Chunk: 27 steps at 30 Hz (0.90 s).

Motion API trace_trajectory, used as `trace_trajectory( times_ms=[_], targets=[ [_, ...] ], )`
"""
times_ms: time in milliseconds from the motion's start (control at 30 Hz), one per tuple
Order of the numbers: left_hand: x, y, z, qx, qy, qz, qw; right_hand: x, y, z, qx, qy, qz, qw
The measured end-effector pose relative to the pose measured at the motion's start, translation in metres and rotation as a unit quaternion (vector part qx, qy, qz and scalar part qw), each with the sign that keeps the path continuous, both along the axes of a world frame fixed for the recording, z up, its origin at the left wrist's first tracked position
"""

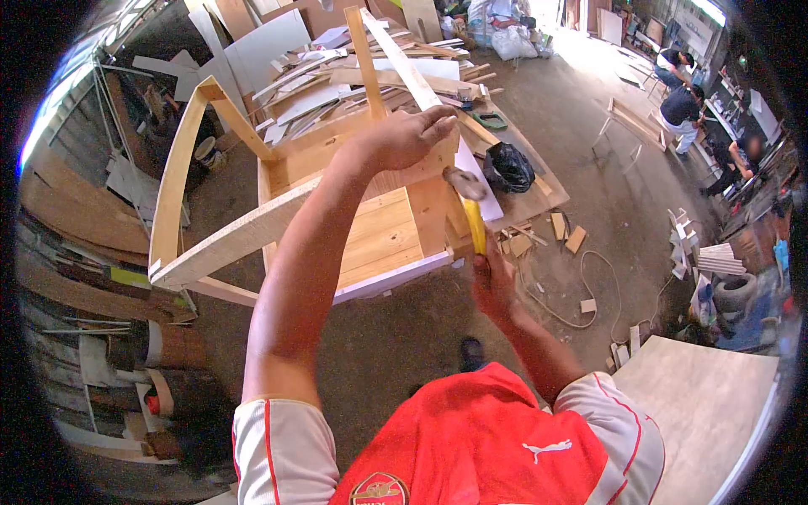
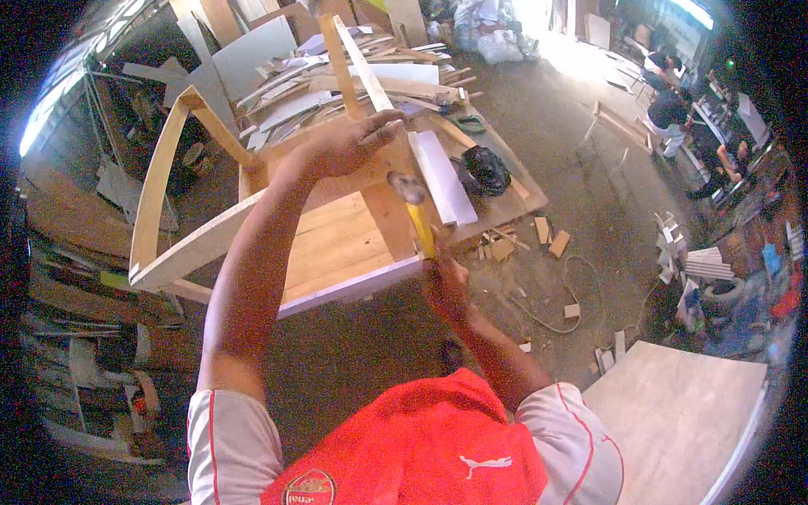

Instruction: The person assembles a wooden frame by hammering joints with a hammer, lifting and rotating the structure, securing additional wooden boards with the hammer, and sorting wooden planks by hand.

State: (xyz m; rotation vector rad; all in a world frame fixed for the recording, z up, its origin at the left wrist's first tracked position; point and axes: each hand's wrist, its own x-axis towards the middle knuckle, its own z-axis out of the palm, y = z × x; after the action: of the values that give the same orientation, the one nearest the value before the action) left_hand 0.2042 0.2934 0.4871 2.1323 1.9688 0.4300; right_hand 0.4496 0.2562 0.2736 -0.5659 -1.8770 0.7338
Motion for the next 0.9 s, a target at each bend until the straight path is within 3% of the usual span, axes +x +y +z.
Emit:
trace_trajectory(
  times_ms=[200,267,367,400,467,500,600,633,800,900],
  targets=[
    [0.0,-0.001,-0.003,0.001,-0.03,0.015,0.999,-0.017,0.016,-0.018,0.037,0.028,-0.008,0.999],
    [0.003,-0.004,0.002,-0.006,-0.027,0.038,0.999,-0.009,0.012,-0.021,-0.011,0.004,0.016,1.0],
    [0.002,-0.015,0.003,0.02,-0.155,0.071,0.985,0.003,0.0,-0.022,-0.053,-0.021,0.034,0.998],
    [-0.006,-0.017,0.003,0.011,-0.13,0.025,0.991,0.005,0.0,-0.018,-0.059,-0.027,0.037,0.997],
    [-0.032,-0.027,0.005,-0.009,-0.075,-0.068,0.995,0.008,-0.009,0.015,-0.075,0.036,0.054,0.995],
    [-0.033,-0.039,0.012,-0.033,-0.153,-0.067,0.985,0.009,-0.012,0.032,-0.082,0.066,0.061,0.993],
    [-0.052,-0.043,-0.004,-0.088,-0.097,-0.04,0.991,0.033,0.007,0.057,-0.015,-0.057,0.036,0.998],
    [-0.049,-0.042,-0.009,-0.051,-0.095,-0.033,0.994,0.039,0.013,0.065,-0.001,-0.091,0.03,0.995],
    [-0.041,-0.046,0.006,-0.066,-0.036,-0.015,0.997,0.041,0.021,0.084,0.079,-0.093,0.063,0.991],
    [-0.044,-0.043,0.001,-0.074,-0.039,-0.011,0.996,0.049,0.001,0.122,0.014,-0.152,0.018,0.988]
  ],
)
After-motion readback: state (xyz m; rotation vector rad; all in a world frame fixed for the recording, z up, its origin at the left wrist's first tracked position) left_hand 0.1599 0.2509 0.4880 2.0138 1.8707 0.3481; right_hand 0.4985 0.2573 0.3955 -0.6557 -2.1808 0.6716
